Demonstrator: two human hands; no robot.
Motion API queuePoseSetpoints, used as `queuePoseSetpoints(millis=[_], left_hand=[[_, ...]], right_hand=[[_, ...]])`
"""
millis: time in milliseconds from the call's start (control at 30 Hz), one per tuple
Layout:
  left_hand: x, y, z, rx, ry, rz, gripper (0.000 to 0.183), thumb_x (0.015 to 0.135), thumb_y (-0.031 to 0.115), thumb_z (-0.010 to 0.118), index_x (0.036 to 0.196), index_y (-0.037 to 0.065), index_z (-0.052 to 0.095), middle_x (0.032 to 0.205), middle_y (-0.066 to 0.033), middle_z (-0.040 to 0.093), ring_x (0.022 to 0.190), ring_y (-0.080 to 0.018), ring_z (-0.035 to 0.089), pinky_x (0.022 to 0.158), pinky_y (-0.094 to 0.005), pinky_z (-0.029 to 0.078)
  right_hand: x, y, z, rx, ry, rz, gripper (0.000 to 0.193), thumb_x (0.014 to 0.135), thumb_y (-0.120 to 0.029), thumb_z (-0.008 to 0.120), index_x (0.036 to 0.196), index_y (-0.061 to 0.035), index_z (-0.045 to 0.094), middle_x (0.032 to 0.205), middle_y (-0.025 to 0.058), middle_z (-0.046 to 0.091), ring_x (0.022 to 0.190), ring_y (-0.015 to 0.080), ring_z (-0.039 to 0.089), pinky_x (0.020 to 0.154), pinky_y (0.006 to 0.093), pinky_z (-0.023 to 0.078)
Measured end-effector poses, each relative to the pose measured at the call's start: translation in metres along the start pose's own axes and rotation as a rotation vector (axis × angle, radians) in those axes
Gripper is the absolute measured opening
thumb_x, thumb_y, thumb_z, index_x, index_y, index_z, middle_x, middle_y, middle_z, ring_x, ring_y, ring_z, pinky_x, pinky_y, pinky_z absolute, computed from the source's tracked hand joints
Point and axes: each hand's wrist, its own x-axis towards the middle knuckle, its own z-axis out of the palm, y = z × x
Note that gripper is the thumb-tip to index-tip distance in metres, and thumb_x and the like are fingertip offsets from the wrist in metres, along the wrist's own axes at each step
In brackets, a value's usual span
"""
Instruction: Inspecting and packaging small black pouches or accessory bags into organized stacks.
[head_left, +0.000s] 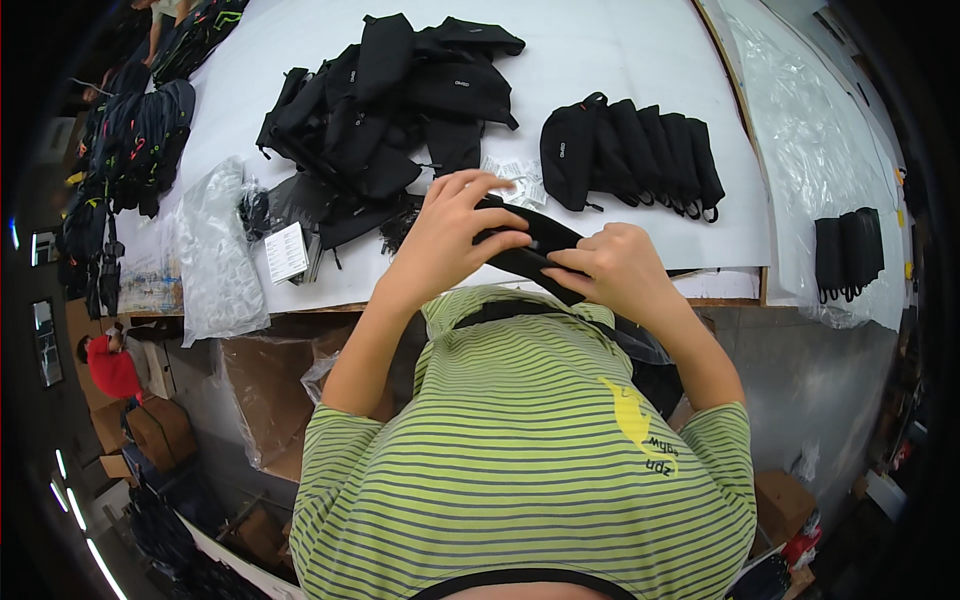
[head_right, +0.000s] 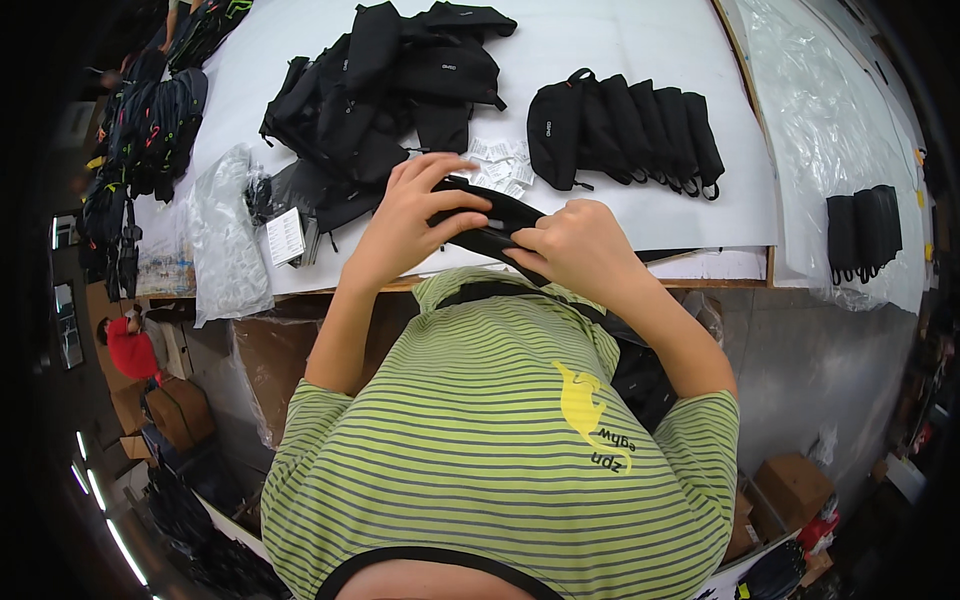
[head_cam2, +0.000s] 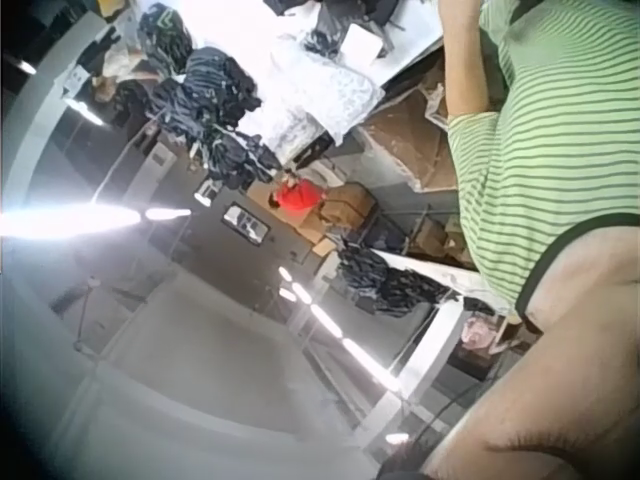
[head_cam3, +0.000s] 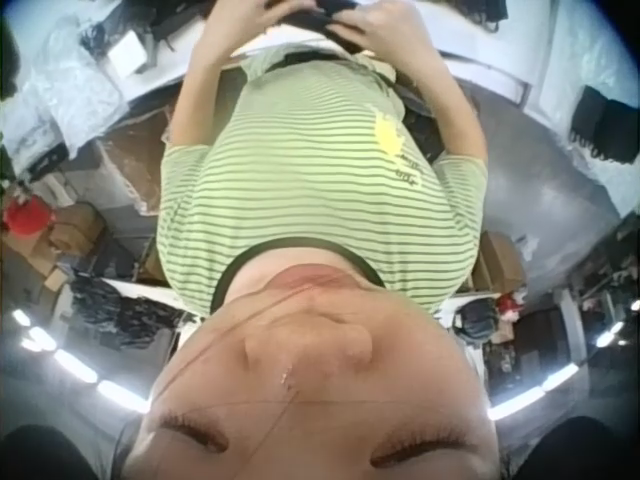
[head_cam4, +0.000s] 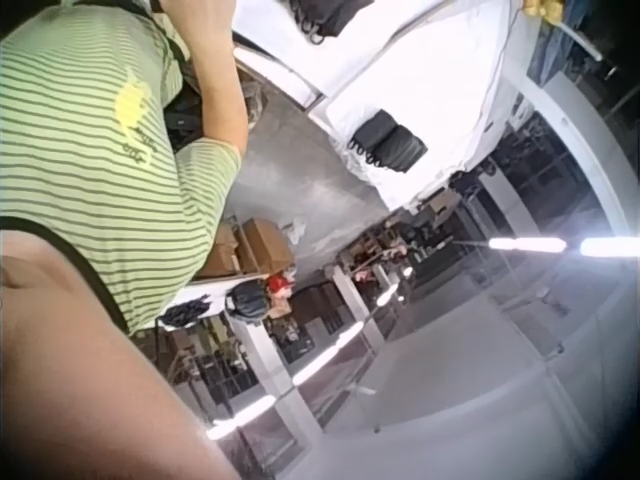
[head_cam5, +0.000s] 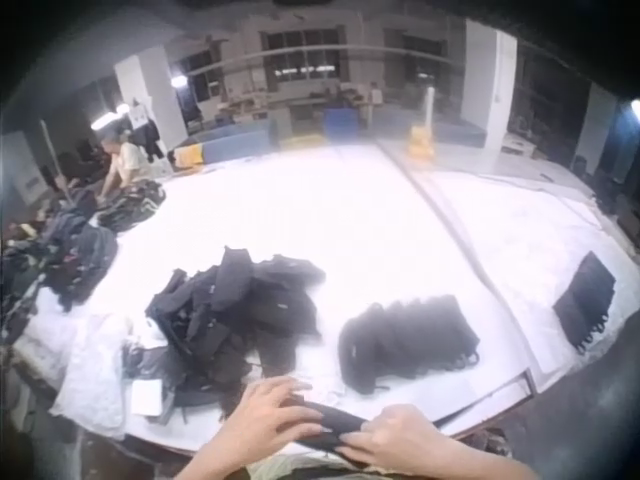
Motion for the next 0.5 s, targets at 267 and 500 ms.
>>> queuePoseSetpoints(millis=[267, 500], left_hand=[[-0.03, -0.01, 0.049, -1.42, 0.669, -0.519, 0.071, 0.077, 0.028, 0.076, 0.133, 0.007, 0.037, 0.129, -0.0069, 0.044, 0.117, -0.0212, 0.046, 0.1, -0.0347, 0.036], [-0.03, 0.017, 0.048, -1.747, 0.798, -0.839, 0.042, 0.082, 0.016, 0.071, 0.118, 0.008, 0.05, 0.11, -0.0023, 0.057, 0.104, -0.0164, 0.054, 0.092, -0.0317, 0.043]], right_hand=[[0.018, -0.015, -0.003, 0.105, 0.349, 0.062, 0.015, 0.069, -0.021, 0.077, 0.078, -0.0102, 0.072, 0.05, 0.0007, 0.054, 0.043, 0.0159, 0.049, 0.045, 0.0287, 0.033], [0.025, -0.027, 0.018, 0.24, 0.364, 0.057, 0.012, 0.072, -0.018, 0.075, 0.079, -0.0085, 0.072, 0.052, 0.0035, 0.055, 0.042, 0.0163, 0.047, 0.045, 0.028, 0.031]])
